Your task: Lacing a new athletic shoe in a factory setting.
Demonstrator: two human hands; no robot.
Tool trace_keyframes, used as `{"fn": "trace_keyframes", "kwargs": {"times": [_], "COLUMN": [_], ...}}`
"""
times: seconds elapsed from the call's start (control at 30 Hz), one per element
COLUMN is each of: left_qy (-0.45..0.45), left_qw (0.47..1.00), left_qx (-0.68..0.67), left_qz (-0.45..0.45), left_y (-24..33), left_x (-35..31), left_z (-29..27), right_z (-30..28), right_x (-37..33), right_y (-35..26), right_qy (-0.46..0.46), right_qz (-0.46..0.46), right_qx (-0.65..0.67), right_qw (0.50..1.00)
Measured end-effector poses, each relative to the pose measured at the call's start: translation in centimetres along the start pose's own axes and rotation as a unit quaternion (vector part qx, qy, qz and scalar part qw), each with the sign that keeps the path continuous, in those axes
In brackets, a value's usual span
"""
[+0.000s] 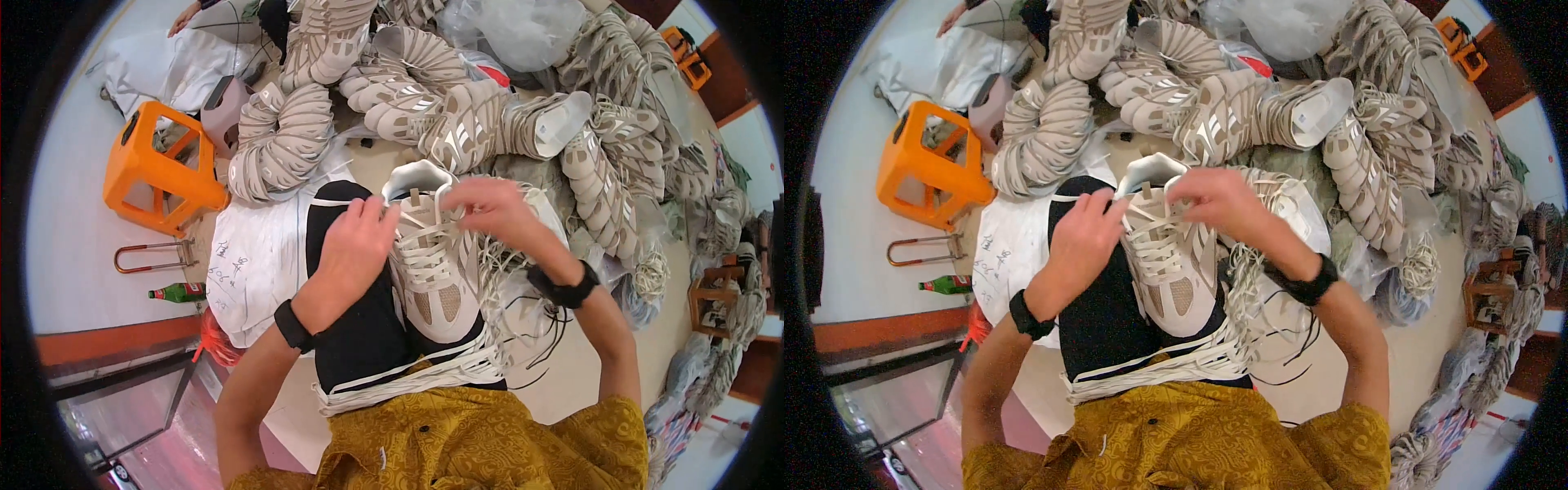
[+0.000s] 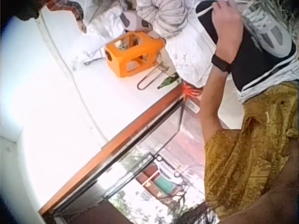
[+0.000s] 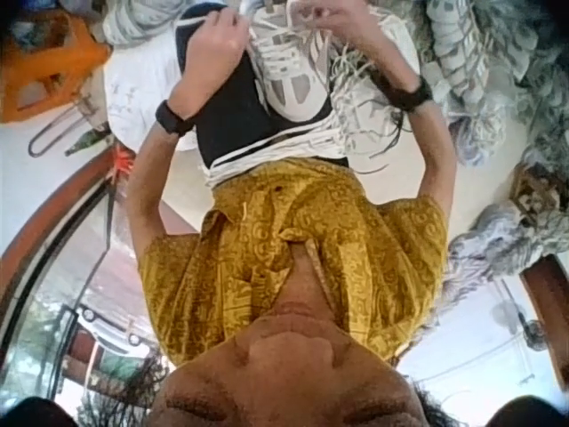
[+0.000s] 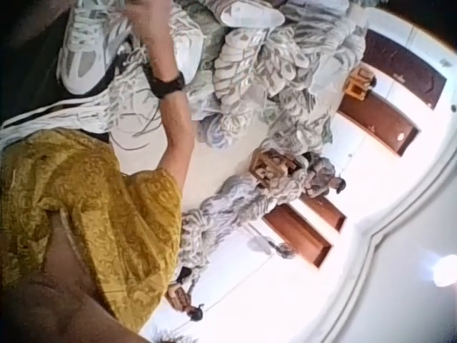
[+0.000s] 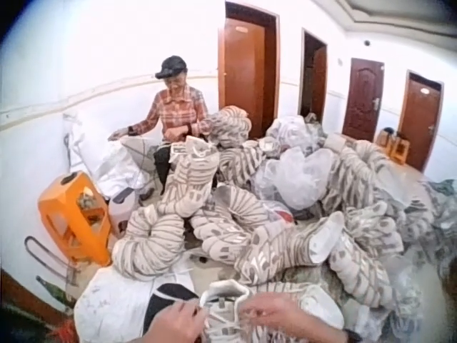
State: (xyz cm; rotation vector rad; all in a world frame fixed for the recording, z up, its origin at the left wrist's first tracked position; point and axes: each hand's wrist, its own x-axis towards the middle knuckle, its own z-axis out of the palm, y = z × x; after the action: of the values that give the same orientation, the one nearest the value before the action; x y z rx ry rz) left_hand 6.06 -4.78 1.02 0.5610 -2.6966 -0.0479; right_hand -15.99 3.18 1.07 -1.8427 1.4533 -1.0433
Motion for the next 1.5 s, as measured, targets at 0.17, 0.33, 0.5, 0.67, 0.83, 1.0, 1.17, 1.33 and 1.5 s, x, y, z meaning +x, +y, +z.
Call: {"fn": "trace_keyframes", "kwargs": {"times": [0.17,0.33,0.5,0.67,0.83,1.0,1.17,1.33,1.5], "left_qy": [-0.131,-0.186,-0.226,-0.216,-0.153,-0.288,-0.196,-0.090,-0.055], "left_qw": [0.990,0.952,0.957,0.963,0.981,0.957,0.979,0.996,0.996], "left_qx": [-0.045,-0.228,-0.167,-0.145,-0.113,0.009,-0.058,-0.028,0.018], "left_qz": [-0.003,-0.081,-0.075,-0.070,-0.031,0.020,0.006,-0.006,-0.063], "left_y": [-1.2,-2.5,-2.7,-2.4,-1.6,-1.6,-2.0,-5.5,-8.7], "left_x": [1.3,2.6,3.2,3.6,3.3,5.1,4.6,1.9,-1.0], "left_z": [0.4,-0.2,0.5,1.1,0.8,0.8,0.3,-2.0,-2.6], "right_z": [2.5,-0.5,1.8,2.8,4.8,6.4,7.8,7.5,4.1], "right_x": [1.5,1.5,-0.6,-1.6,-2.5,-3.1,-3.7,-5.2,-4.9], "right_y": [-0.4,-1.8,0.2,0.4,2.0,2.4,2.6,3.4,3.3], "right_qy": [-0.042,-0.089,-0.011,0.117,0.259,0.307,0.368,0.308,0.273], "right_qz": [-0.081,0.119,-0.076,-0.140,-0.105,-0.073,0.031,0.061,0.052], "right_qx": [-0.160,-0.011,-0.190,-0.283,-0.273,-0.246,-0.032,0.025,-0.093], "right_qw": [0.983,0.989,0.979,0.942,0.921,0.916,0.929,0.949,0.956]}}
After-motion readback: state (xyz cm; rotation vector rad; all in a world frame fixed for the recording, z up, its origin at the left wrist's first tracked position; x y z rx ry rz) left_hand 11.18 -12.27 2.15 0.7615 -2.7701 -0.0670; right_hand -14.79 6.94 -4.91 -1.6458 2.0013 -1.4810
